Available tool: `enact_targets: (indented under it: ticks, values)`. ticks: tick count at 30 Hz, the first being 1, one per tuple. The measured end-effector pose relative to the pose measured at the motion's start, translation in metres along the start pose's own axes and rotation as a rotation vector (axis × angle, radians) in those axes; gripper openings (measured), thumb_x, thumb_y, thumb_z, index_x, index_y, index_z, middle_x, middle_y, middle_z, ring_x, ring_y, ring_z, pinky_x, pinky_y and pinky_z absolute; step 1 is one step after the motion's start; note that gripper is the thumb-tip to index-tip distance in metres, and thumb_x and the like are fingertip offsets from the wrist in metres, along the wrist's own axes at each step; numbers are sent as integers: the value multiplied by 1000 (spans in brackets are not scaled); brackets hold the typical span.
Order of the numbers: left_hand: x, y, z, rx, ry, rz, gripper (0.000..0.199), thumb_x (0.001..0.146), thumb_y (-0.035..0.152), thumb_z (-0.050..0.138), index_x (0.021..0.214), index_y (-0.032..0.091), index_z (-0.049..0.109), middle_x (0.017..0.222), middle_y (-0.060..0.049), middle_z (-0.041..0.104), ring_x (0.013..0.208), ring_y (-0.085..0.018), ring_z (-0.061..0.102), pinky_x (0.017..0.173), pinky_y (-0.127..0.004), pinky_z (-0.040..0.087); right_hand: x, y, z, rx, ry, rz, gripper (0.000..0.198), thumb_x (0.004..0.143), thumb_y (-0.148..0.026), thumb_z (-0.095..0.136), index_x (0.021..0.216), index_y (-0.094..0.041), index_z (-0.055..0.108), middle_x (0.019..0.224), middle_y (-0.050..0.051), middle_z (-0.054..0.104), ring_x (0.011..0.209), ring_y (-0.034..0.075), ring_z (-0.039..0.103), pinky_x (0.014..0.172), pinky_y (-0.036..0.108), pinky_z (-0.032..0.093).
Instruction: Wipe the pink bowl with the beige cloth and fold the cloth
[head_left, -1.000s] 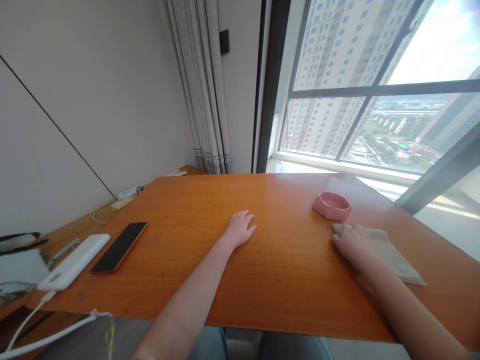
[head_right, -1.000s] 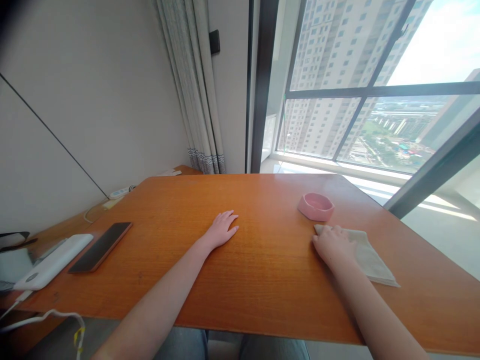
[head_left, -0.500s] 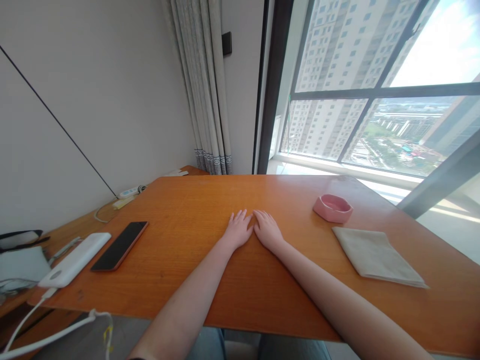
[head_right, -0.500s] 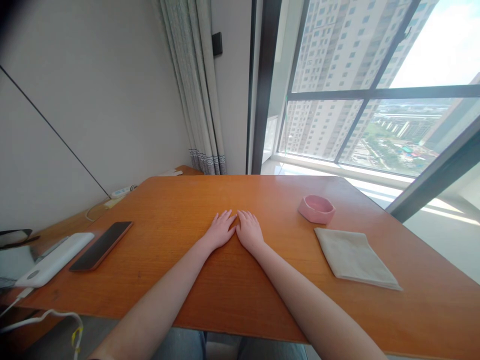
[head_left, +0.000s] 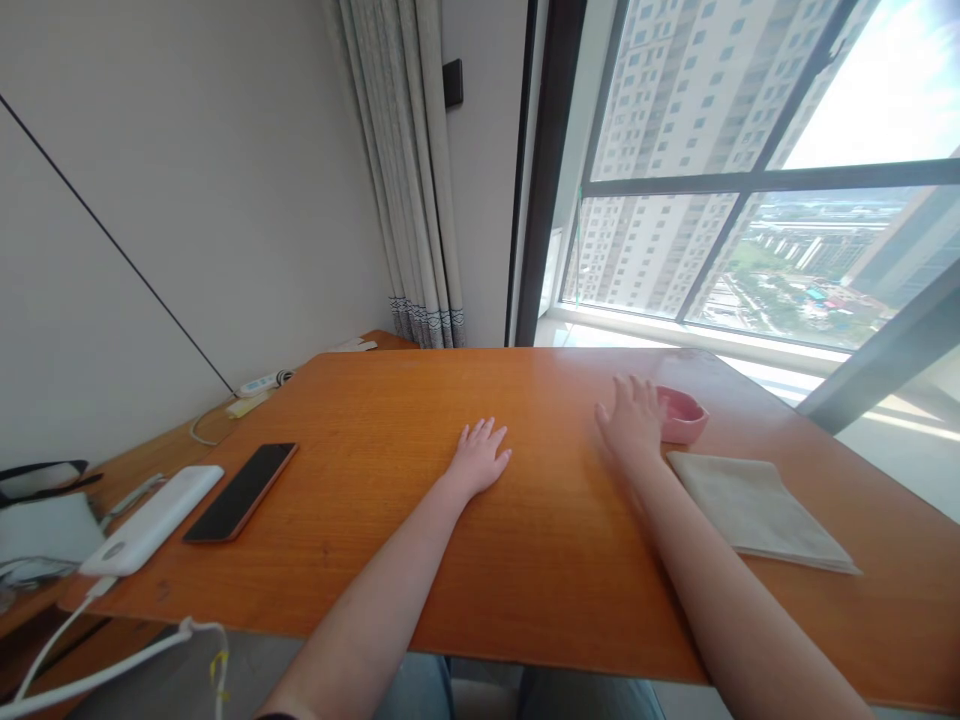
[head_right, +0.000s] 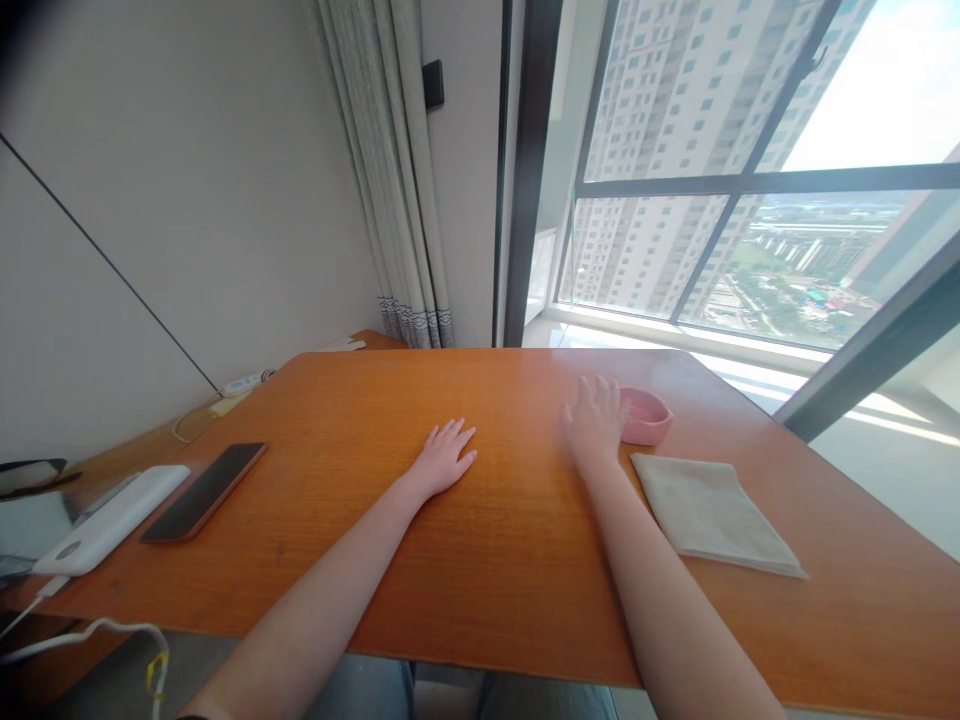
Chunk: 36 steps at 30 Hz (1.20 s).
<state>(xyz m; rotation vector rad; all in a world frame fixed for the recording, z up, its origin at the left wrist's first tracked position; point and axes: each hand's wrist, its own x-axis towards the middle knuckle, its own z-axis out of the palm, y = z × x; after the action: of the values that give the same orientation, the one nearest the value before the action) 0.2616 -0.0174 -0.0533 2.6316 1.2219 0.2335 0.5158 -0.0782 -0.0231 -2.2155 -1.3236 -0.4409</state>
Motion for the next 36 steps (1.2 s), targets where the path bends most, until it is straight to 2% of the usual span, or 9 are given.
enact_targets:
  ticks: [5, 9, 15, 19, 21, 23, 26, 30, 36]
  values:
    - [-1, 2, -2, 24, -25, -15, 56, 91, 45, 31, 140, 19, 36, 152, -11, 25, 140, -26, 20, 114, -47, 12, 14, 52, -6, -181, -252, 307, 48, 81, -40, 50, 118, -9, 52, 121, 22, 51, 118, 37, 40, 94, 56, 31]
    - [-1, 3, -3, 3, -25, -16, 55, 91, 44, 32, 140, 19, 37, 152, -12, 25, 140, -26, 20, 114, -47, 12, 17, 62, -3, -188, -300, 314, 37, 83, -37, 47, 106, -10, 58, 111, 20, 57, 111, 34, 45, 83, 44, 41]
    - [-4, 6, -5, -113, 74, 3, 55, 88, 39, 41, 139, 18, 36, 152, -14, 23, 141, -29, 16, 113, -52, 13, 15, 19, -15, 18, -172, -85, 26, 83, -40, 47, 73, -18, 54, 77, 10, 59, 83, 25, 51, 73, 35, 39]
    - [-12, 13, -23, -244, 275, 274, 72, 82, 43, 54, 144, 23, 23, 155, -12, 12, 143, -27, 7, 113, -50, 18, -10, -45, -22, 253, -221, -455, 20, 85, -35, 50, 72, -19, 53, 80, 7, 60, 80, 21, 51, 73, 33, 41]
    - [-16, 17, -35, -253, 340, 414, 63, 79, 40, 60, 136, 22, 37, 151, -12, 23, 142, -26, 12, 112, -47, 23, -25, -70, -25, 366, -268, -635, 16, 86, -33, 52, 79, -20, 56, 82, 6, 60, 84, 21, 53, 77, 33, 43]
    - [-20, 18, -47, -220, 374, 471, 37, 80, 36, 59, 113, 20, 56, 133, -12, 47, 135, -25, 28, 111, -46, 28, -39, -84, -27, 442, -270, -755, 15, 87, -34, 52, 84, -20, 57, 83, 6, 60, 88, 22, 53, 84, 37, 44]
    - [-25, 12, -62, -175, 390, 446, 20, 80, 38, 60, 87, 19, 59, 97, -7, 60, 114, -23, 47, 103, -43, 38, -50, -90, -27, 526, -196, -766, 18, 88, -36, 51, 97, -21, 57, 102, 10, 59, 107, 24, 51, 95, 43, 42]
    - [-28, -25, -79, -76, 489, 254, 29, 73, 42, 68, 83, 18, 57, 97, -8, 59, 105, -25, 50, 97, -43, 41, -54, -84, -17, 582, -105, -602, 36, 90, -35, 45, 122, -20, 46, 142, 14, 34, 135, 26, 28, 107, 46, 34]
    - [-42, -130, -90, 150, 572, -156, 28, 70, 41, 68, 81, 17, 59, 96, -12, 62, 104, -30, 51, 95, -43, 40, -52, -77, 5, 518, -306, -477, 33, 90, -35, 43, 117, -18, 51, 147, 14, 26, 135, 27, 30, 108, 45, 33]
